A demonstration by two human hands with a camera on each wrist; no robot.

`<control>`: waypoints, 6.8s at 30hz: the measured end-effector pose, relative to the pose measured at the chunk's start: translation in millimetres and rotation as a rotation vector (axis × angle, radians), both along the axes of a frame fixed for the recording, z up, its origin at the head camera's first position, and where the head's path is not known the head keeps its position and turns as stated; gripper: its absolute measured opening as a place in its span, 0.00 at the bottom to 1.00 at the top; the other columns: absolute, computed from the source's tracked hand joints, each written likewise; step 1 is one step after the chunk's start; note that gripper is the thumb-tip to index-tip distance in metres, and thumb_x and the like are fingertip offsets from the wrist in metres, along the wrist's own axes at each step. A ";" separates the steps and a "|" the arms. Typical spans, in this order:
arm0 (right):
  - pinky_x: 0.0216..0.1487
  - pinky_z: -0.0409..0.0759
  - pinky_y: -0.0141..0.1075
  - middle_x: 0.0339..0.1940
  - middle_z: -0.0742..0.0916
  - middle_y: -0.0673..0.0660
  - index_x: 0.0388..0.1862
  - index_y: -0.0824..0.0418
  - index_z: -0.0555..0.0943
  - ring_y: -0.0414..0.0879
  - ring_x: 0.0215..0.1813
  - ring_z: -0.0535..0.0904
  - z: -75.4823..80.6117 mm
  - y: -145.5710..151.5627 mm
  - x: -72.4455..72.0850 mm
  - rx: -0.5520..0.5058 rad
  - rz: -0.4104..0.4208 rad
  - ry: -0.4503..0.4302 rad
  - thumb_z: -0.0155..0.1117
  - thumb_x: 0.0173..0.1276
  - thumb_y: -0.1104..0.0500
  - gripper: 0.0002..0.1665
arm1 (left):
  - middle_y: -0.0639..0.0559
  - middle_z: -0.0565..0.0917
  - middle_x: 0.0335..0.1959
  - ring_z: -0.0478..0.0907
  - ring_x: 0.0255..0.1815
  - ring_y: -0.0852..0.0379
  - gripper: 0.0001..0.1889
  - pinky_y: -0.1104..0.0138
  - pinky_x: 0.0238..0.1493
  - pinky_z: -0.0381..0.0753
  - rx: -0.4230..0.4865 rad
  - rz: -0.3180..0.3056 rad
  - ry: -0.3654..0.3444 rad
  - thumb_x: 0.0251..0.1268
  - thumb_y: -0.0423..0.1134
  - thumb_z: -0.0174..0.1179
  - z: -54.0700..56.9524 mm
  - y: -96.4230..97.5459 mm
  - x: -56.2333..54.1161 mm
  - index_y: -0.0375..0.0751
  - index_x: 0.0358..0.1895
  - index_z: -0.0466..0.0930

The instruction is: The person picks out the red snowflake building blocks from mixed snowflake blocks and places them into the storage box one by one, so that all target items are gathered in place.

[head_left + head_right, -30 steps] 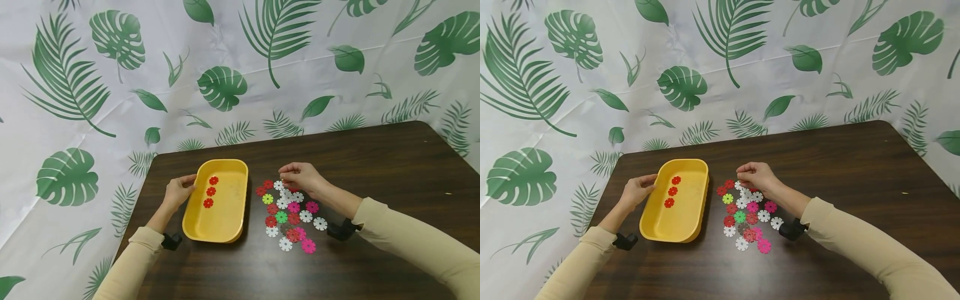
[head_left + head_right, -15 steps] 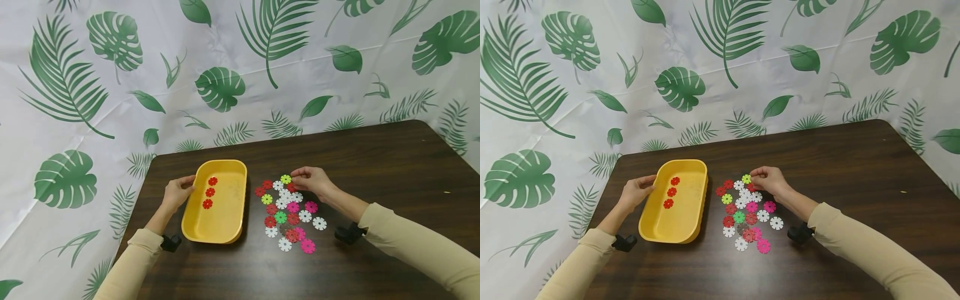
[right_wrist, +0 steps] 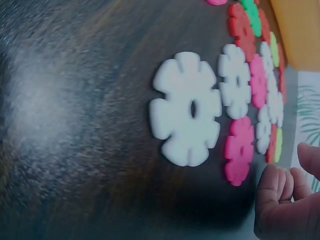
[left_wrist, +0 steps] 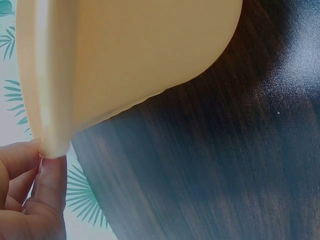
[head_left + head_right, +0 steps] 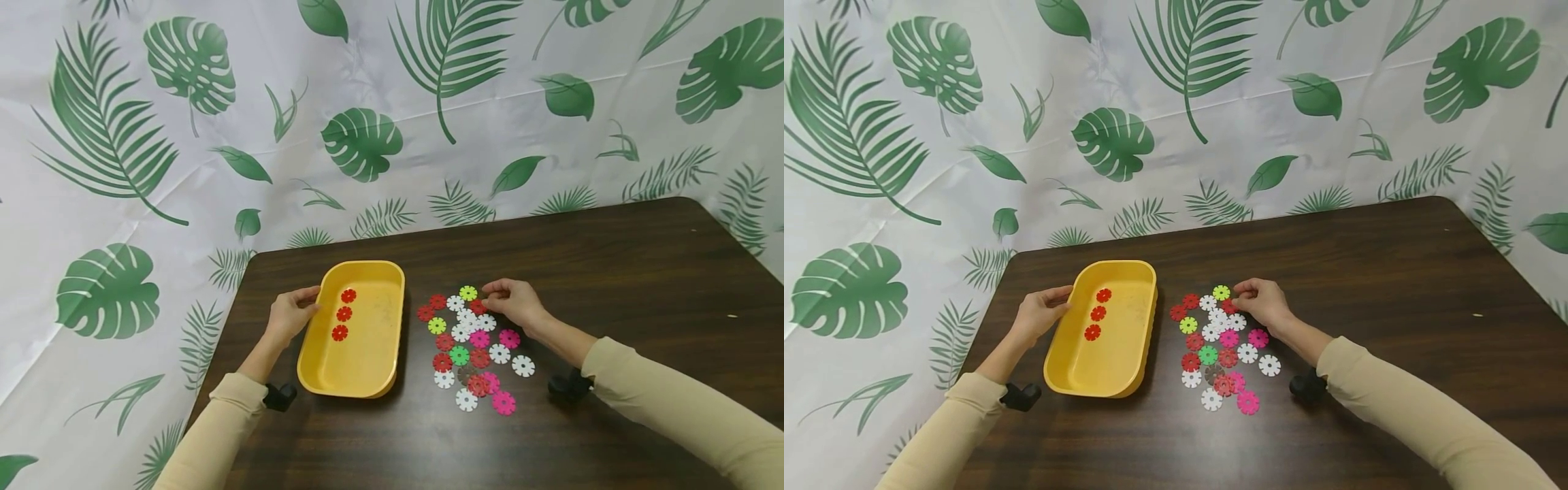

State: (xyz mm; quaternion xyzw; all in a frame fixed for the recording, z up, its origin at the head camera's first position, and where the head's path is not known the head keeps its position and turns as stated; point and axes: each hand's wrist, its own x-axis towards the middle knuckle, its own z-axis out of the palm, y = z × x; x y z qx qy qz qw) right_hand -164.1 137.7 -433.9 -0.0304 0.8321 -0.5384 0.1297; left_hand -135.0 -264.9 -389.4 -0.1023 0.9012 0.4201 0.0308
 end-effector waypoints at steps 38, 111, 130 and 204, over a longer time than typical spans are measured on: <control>0.33 0.71 0.37 0.33 0.81 0.63 0.41 0.71 0.80 0.52 0.36 0.75 -6.6 -13.0 -0.8 0.302 0.059 0.254 0.69 0.56 0.66 0.14 | 0.35 0.80 0.53 0.79 0.51 0.43 0.21 0.59 0.51 0.81 0.005 -0.004 0.019 0.63 0.27 0.57 -0.5 -1.2 -2.1 0.32 0.60 0.74; 0.36 0.86 0.40 0.29 0.80 0.61 0.43 0.73 0.78 0.47 0.31 0.79 18.6 -28.3 -0.4 -0.052 0.034 0.183 0.64 0.60 0.71 0.12 | 0.35 0.80 0.53 0.80 0.50 0.42 0.21 0.58 0.51 0.81 0.001 -0.001 0.025 0.62 0.27 0.58 2.0 -0.3 -2.4 0.32 0.60 0.74; 0.42 0.85 0.44 0.28 0.79 0.55 0.45 0.68 0.77 0.51 0.33 0.81 50.9 -108.5 12.5 -0.302 0.085 -0.071 0.64 0.62 0.68 0.12 | 0.35 0.80 0.52 0.80 0.50 0.43 0.20 0.58 0.50 0.81 0.012 -0.002 0.027 0.62 0.27 0.58 2.2 -0.8 -1.5 0.32 0.59 0.74; 0.19 0.80 0.31 0.21 0.79 0.55 0.29 0.64 0.79 0.45 0.17 0.77 10.0 -267.7 32.9 0.093 0.251 -0.143 0.70 0.54 0.69 0.07 | 0.36 0.81 0.51 0.80 0.50 0.43 0.20 0.60 0.47 0.83 0.050 0.006 0.034 0.61 0.26 0.59 2.8 -3.7 -2.0 0.32 0.58 0.76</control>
